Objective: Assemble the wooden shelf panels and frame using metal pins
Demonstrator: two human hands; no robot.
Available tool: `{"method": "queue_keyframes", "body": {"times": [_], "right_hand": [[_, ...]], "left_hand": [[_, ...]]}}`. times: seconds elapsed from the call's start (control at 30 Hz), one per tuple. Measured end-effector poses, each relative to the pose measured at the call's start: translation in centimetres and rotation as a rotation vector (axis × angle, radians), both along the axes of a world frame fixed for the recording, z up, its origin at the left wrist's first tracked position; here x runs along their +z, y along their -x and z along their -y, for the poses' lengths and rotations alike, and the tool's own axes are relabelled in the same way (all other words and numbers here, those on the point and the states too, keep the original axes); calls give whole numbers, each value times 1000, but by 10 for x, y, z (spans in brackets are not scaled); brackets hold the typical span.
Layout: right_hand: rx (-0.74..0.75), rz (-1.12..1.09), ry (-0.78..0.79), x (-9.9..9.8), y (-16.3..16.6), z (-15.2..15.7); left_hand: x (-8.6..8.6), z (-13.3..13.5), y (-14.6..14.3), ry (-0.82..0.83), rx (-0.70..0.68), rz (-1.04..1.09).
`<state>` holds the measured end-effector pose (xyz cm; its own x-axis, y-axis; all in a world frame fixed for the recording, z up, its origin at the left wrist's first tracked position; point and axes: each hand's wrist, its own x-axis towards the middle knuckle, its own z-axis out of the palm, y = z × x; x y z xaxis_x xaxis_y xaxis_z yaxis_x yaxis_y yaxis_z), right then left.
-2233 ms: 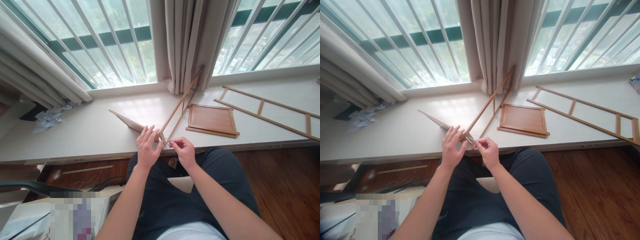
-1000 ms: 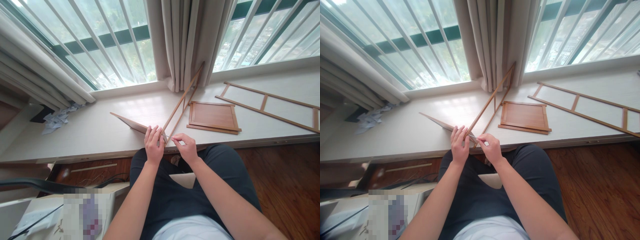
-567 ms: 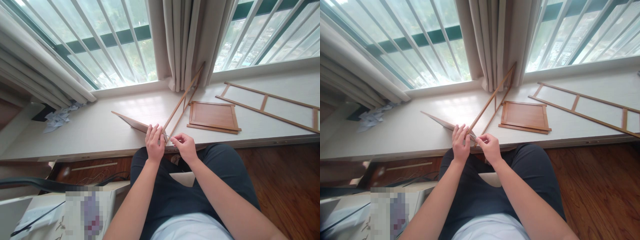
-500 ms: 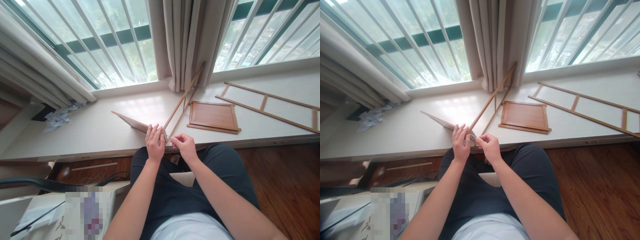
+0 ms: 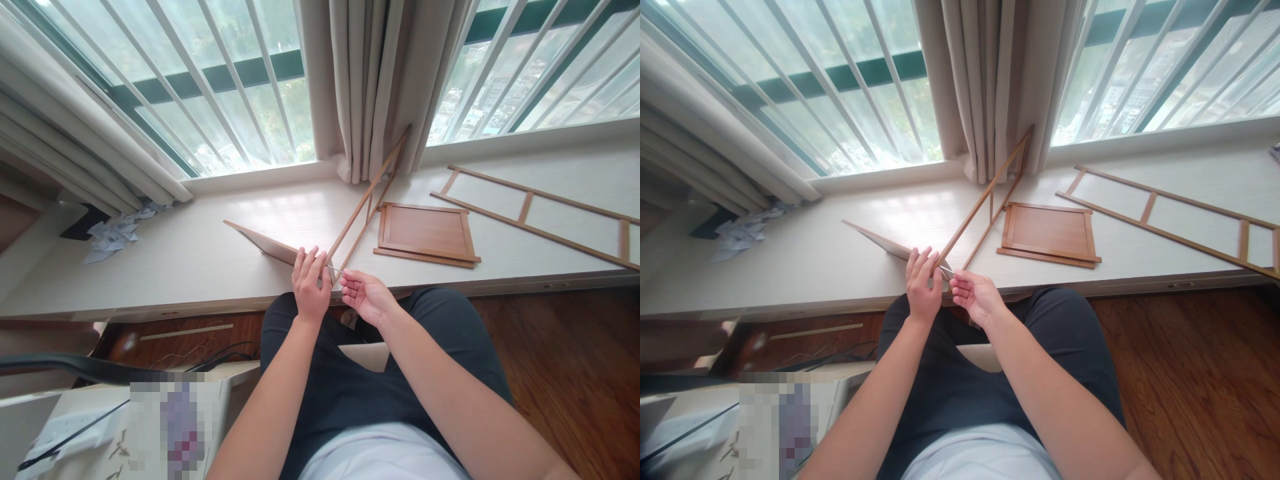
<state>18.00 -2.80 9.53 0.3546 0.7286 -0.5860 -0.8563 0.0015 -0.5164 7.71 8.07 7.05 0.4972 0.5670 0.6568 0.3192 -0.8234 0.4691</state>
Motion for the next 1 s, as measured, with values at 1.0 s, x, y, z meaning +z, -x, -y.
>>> {"method": "queue_keyframes", "body": {"times": [1.0], "right_hand": [[-77, 1520, 48, -8, -6, 19]], "left_hand": [[-1, 1, 3, -13, -30, -31]]}}
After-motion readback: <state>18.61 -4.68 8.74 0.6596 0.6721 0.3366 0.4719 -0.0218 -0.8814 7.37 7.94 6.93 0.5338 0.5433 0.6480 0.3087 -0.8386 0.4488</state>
